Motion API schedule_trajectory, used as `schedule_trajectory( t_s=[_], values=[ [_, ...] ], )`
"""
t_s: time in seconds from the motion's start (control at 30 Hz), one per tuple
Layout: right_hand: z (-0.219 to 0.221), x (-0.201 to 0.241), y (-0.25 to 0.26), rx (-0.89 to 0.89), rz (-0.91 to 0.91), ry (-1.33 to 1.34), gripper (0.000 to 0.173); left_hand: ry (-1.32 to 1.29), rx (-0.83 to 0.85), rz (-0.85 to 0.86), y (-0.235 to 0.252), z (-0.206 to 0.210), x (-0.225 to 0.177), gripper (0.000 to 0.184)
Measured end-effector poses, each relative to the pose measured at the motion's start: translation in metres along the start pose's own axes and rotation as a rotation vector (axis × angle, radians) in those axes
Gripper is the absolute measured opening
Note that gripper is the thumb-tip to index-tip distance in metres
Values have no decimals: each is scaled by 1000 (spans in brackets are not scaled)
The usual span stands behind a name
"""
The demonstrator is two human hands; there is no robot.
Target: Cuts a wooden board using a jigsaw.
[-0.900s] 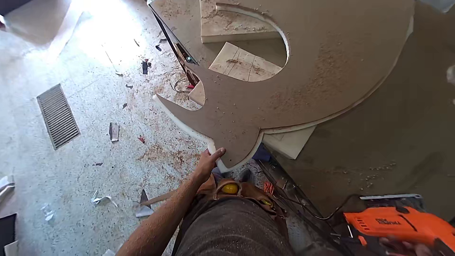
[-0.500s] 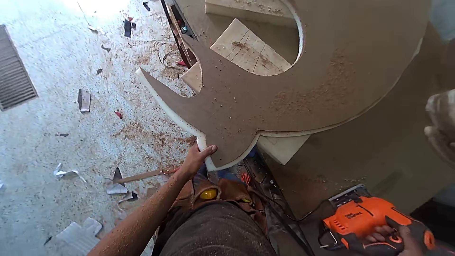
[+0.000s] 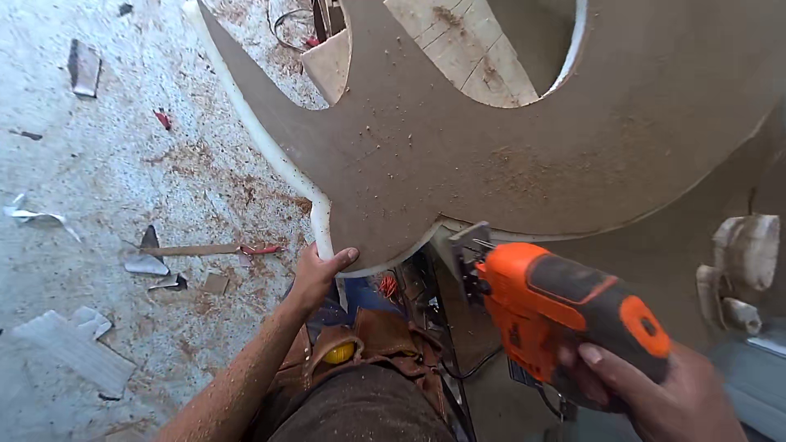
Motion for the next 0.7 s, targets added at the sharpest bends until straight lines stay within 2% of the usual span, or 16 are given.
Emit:
schedule_trajectory(
  t_s=[0.13,0.27,0.5,0.7],
  values=[
    [26,14,41,12,3,-214,39,77,5,-4,1,-4,-1,51],
    [29,40,58,18,-15,-378,38,94,24,16,5,-5,-6,46],
    [29,57,73,101,-32,-376,34,88,63,-30,11,-7,-5,39],
    [29,63,88,125,-67,-485,34,107,85,-27,14,-7,-7,37]
  ],
)
Point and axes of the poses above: each hand's wrist, its own y-axis towards the middle knuckle, its own z-axis out of the palm, x = y × z, the point moved 9 cm from there along y, towards the middle knuckle, and after that the axes turned 1 degree about -x, right-handed, at the moved point
